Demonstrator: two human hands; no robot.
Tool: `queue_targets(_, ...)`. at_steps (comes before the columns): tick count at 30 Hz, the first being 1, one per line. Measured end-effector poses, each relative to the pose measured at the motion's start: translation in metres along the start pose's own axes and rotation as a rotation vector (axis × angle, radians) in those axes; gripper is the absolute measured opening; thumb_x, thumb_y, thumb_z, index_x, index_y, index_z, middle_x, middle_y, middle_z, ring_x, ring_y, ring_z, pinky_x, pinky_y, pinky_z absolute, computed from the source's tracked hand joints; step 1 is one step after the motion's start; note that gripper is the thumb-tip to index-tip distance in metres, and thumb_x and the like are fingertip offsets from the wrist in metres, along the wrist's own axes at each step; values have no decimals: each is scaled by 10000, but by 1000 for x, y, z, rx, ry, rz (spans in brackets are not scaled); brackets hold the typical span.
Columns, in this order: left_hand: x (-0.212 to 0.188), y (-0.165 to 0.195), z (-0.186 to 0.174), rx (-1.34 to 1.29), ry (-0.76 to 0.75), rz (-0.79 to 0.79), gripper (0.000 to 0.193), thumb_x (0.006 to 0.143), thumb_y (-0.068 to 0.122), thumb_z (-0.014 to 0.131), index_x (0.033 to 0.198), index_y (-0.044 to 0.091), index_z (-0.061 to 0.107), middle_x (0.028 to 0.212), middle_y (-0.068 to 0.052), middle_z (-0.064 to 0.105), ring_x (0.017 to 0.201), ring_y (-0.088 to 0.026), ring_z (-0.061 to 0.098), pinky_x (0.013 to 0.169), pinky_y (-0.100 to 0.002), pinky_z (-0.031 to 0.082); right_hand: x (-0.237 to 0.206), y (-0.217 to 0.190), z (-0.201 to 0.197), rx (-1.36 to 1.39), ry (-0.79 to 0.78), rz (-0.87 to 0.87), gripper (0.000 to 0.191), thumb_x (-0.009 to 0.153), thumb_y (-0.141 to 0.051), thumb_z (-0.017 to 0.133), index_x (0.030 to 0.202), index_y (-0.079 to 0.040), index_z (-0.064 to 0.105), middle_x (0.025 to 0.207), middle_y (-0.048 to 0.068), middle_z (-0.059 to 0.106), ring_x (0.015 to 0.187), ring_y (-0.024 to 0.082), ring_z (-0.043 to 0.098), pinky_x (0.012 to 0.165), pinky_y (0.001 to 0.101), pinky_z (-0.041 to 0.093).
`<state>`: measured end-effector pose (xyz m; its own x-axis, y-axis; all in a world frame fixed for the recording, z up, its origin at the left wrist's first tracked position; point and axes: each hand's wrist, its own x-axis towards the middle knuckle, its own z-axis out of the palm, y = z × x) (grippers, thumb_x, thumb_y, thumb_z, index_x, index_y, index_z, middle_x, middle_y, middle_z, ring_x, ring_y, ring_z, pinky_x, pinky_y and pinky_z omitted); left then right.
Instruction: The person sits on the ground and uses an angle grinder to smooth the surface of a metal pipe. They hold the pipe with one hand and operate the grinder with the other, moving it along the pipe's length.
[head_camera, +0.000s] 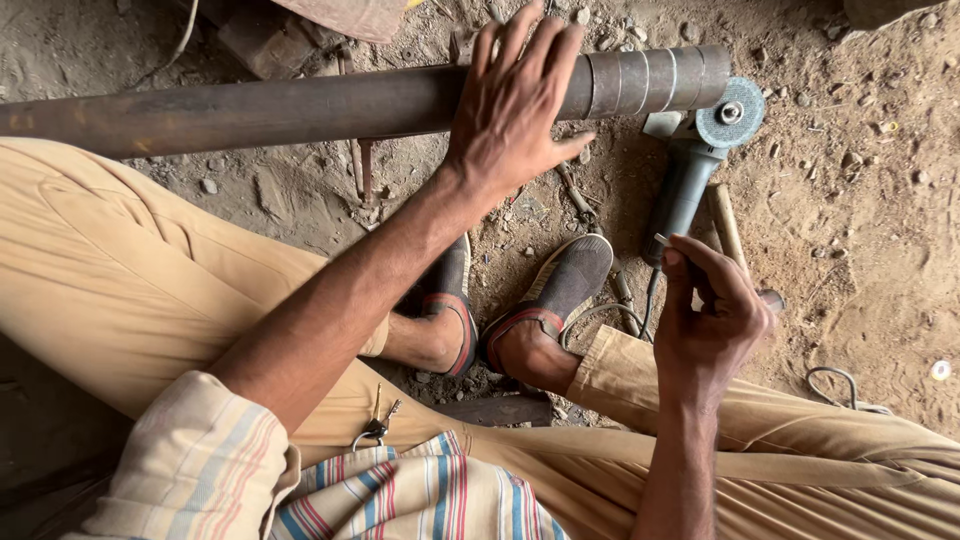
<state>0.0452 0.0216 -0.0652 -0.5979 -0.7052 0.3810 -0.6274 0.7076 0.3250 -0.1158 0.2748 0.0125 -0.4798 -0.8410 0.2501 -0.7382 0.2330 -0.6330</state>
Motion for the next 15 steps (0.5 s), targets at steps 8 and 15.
queue_targets(8,18,-5,-3,-34,-10,206,882,723,493,981,1355,31,575,1284,-154,653,1283,-330,548,1173,-585,313,0,-1,2,-15,-2,-2,75,1118,-157,778,1189,-136,788,1003,11,799,852,52,748,781,236,568)
queue_targets(15,12,-5,-1,-35,-3,189,801,718,458,979,1300,36,627,1219,-124,690,1211,-308,586,1163,-591,316,2,-6,4,-18,-9,85,73,1075,-154,795,1145,-134,799,931,10,793,732,45,693,617,229,497)
